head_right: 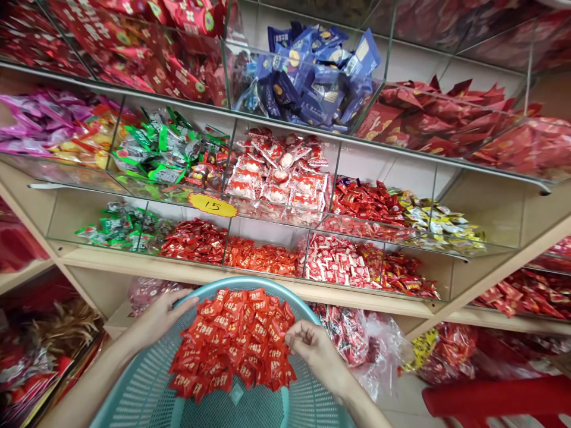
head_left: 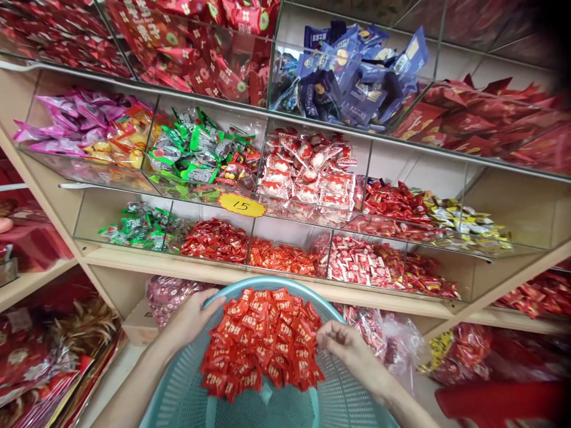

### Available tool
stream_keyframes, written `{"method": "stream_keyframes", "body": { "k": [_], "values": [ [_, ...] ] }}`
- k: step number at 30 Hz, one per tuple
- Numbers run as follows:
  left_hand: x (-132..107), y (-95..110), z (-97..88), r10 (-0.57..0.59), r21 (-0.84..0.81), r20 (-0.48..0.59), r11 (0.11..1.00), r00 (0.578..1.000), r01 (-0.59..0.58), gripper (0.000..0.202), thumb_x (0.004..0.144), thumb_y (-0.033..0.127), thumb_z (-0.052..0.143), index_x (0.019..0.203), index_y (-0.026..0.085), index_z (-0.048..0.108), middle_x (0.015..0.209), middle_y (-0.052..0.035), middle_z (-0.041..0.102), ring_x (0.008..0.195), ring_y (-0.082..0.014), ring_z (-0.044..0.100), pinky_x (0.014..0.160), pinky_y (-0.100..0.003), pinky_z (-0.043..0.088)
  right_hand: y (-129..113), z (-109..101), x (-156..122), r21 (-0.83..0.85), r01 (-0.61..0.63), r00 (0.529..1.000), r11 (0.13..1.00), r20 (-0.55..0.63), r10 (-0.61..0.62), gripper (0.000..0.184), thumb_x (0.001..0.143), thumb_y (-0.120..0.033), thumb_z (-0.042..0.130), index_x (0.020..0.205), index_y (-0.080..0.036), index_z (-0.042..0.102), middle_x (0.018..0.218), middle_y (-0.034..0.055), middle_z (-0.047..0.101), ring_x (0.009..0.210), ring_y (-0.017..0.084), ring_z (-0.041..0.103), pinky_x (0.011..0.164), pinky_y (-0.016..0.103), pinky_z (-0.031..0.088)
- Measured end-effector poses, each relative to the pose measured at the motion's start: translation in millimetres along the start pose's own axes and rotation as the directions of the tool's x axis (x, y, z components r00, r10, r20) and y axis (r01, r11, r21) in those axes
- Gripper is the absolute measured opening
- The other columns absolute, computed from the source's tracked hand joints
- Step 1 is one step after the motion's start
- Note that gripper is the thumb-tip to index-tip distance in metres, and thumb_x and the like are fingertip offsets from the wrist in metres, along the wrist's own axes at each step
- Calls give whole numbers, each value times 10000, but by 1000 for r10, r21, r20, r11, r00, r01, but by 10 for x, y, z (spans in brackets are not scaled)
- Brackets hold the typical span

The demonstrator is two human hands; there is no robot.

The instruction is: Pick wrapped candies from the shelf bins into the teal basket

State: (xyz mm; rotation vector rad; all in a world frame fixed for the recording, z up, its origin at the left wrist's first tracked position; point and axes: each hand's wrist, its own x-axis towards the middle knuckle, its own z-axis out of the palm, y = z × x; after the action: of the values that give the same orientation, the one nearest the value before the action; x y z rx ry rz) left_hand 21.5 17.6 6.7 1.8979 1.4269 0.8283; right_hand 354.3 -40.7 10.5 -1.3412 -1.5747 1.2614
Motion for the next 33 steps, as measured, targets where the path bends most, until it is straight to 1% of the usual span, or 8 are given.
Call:
{"method": "stream_keyframes", "body": {
  "k": [7, 13, 16, 18, 20, 26, 31, 33],
  "values": [
    [1, 2, -8, -23, -7, 4, 1000, 1000, 23, 420, 833, 460, 425, 1078, 183, 626, 1059, -34, 672, 952, -233, 595, 858, -287, 422, 44, 0, -122, 33, -60, 998, 998, -33, 61, 249, 740, -399, 597, 682, -160, 559, 573, -41, 488, 551, 90, 400, 552, 223, 312],
    [8, -8, -6, -27, -25, 16, 999, 1000, 27, 406, 828, 465, 420, 1023, 189, 645, 1029, -33, 682, 932, -235, 602, 840, -284, 431, 130, -46, -152, 23, -41, 995, 999, -87, 43, 226, 730, -369, 585, 660, -158, 544, 562, -39, 479, 541, 89, 389, 546, 223, 314],
    [11, -8, -6, -34, -19, 16, 999, 999, 34, 395, 826, 471, 417, 973, 192, 655, 1014, -25, 687, 934, -237, 601, 835, -283, 434, 167, -54, -148, 30, -32, 996, 999, -87, 34, 204, 715, -350, 583, 655, -161, 536, 561, -32, 488, 541, 95, 403, 545, 227, 323],
    [9, -3, -7, -32, -21, 20, 999, 999, 32, 401, 828, 476, 411, 978, 194, 653, 1007, -28, 688, 946, -241, 597, 853, -294, 428, 186, -52, -147, 22, -23, 996, 999, -86, 25, 198, 716, -348, 572, 654, -166, 524, 552, -33, 477, 533, 97, 398, 536, 228, 319],
    [5, -2, -8, -37, -21, 17, 999, 999, 37, 413, 827, 482, 411, 1004, 193, 648, 1024, -40, 682, 969, -247, 589, 879, -310, 417, 201, -44, -149, -19, -10, 996, 1000, -92, 8, 189, 732, -342, 550, 662, -170, 515, 551, -37, 454, 528, 97, 380, 526, 228, 306],
    [4, -29, -11, -69, -12, 2, 998, 998, 69, 437, 818, 494, 434, 1064, 192, 630, 1075, -54, 664, 992, -261, 584, 893, -335, 412, 190, 4, -161, -262, 29, 994, 964, -93, -56, 191, 808, -320, 456, 686, -180, 500, 587, -32, 433, 555, 108, 375, 527, 227, 294],
    [24, -33, -12, -58, -8, 26, 998, 998, 58, 426, 833, 489, 420, 1062, 194, 625, 1060, -41, 669, 982, -245, 592, 876, -305, 418, 56, 54, -167, -397, 44, 992, 917, -87, -86, 169, 815, -270, 431, 683, -185, 495, 600, -28, 465, 566, 115, 404, 529, 223, 303],
    [30, -31, -13, -58, -7, 28, 998, 998, 58, 425, 835, 487, 422, 1068, 191, 620, 1057, -40, 669, 973, -239, 596, 863, -293, 421, -15, 59, -157, -454, 72, 990, 888, -77, -120, 157, 813, -241, 426, 683, -187, 495, 625, -22, 495, 591, 120, 434, 549, 225, 317]
  ]
}}
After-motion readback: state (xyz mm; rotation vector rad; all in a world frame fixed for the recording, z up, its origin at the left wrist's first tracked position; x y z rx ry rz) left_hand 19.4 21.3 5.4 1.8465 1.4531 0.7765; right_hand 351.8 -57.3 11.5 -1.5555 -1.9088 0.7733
